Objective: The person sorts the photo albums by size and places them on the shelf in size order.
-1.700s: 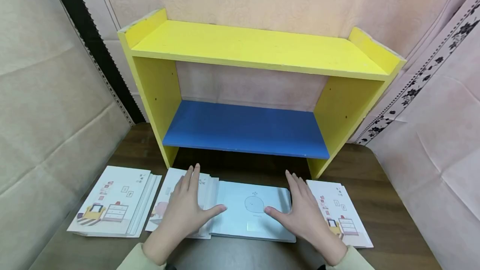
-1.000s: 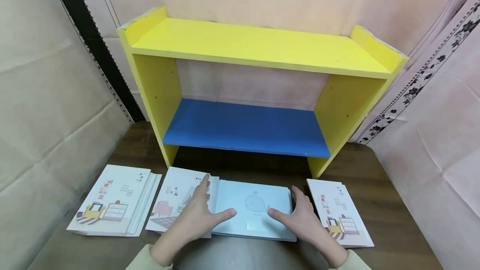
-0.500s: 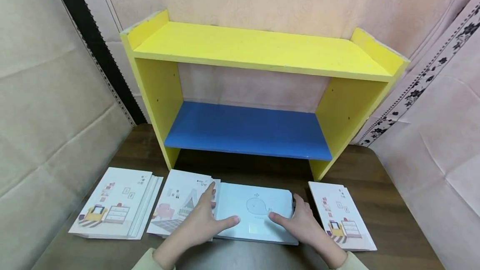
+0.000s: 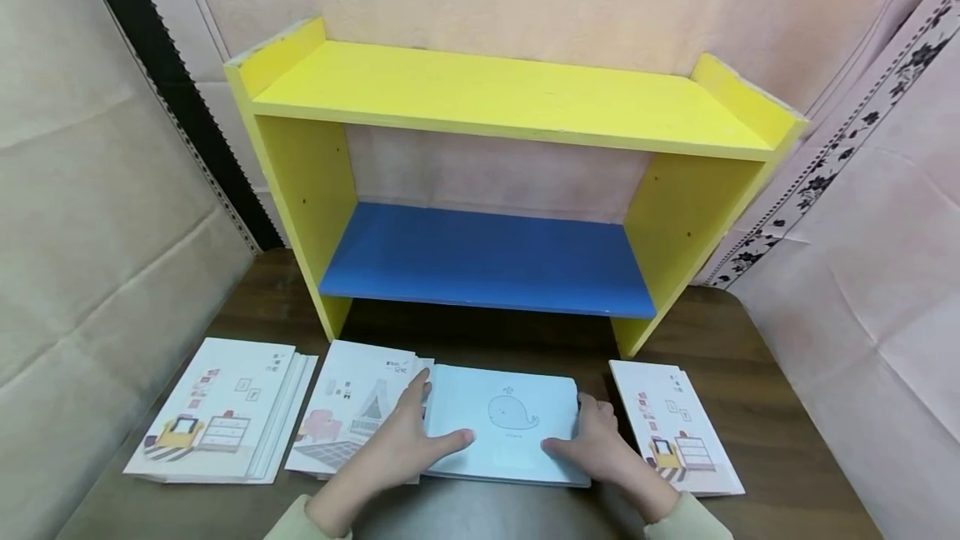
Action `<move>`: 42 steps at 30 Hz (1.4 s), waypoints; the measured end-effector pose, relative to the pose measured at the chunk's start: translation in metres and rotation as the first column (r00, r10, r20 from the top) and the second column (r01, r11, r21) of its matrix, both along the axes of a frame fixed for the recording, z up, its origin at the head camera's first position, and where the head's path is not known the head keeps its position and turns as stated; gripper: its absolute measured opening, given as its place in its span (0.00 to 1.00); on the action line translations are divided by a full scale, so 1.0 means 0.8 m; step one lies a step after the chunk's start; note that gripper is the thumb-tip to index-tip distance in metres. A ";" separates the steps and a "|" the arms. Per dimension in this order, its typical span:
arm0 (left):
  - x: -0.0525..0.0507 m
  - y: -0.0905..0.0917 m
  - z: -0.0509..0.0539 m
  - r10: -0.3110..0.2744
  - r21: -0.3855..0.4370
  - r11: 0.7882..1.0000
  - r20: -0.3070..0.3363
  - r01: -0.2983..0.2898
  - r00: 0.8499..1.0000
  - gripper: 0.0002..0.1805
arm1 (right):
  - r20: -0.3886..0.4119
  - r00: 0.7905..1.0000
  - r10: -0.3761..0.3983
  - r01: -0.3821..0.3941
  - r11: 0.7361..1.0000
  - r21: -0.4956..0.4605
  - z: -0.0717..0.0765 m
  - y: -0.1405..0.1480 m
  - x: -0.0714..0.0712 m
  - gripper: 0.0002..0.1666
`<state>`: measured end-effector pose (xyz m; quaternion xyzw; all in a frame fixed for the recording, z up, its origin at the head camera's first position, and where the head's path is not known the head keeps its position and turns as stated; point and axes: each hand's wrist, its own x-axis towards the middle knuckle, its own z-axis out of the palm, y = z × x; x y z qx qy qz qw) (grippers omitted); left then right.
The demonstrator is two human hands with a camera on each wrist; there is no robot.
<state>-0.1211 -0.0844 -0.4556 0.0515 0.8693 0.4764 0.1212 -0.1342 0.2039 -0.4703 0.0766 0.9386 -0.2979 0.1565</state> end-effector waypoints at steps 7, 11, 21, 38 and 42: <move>0.000 0.005 0.005 0.061 0.114 0.991 0.023 -0.063 0.998 0.58 | 0.010 1.000 -0.006 0.007 1.000 -0.012 -0.002 0.000 -0.001 0.62; 0.000 0.009 0.006 0.046 0.159 0.986 0.062 -0.056 0.997 0.52 | 0.012 1.000 -0.005 0.006 1.000 -0.029 -0.004 -0.001 -0.001 0.62; 0.005 0.016 -0.006 0.022 0.163 0.986 0.070 -0.033 0.997 0.46 | 0.036 0.999 0.019 -0.017 0.999 -0.041 -0.003 -0.005 0.001 0.62; 0.015 0.018 0.005 0.046 0.387 0.919 0.083 -0.075 0.995 0.36 | 0.087 0.992 -0.090 0.121 0.854 -0.505 0.009 0.006 0.007 0.52; 0.015 0.012 0.011 0.056 0.418 0.906 0.045 -0.070 0.997 0.35 | 0.096 0.992 -0.078 0.117 0.838 -0.533 0.018 0.002 0.014 0.51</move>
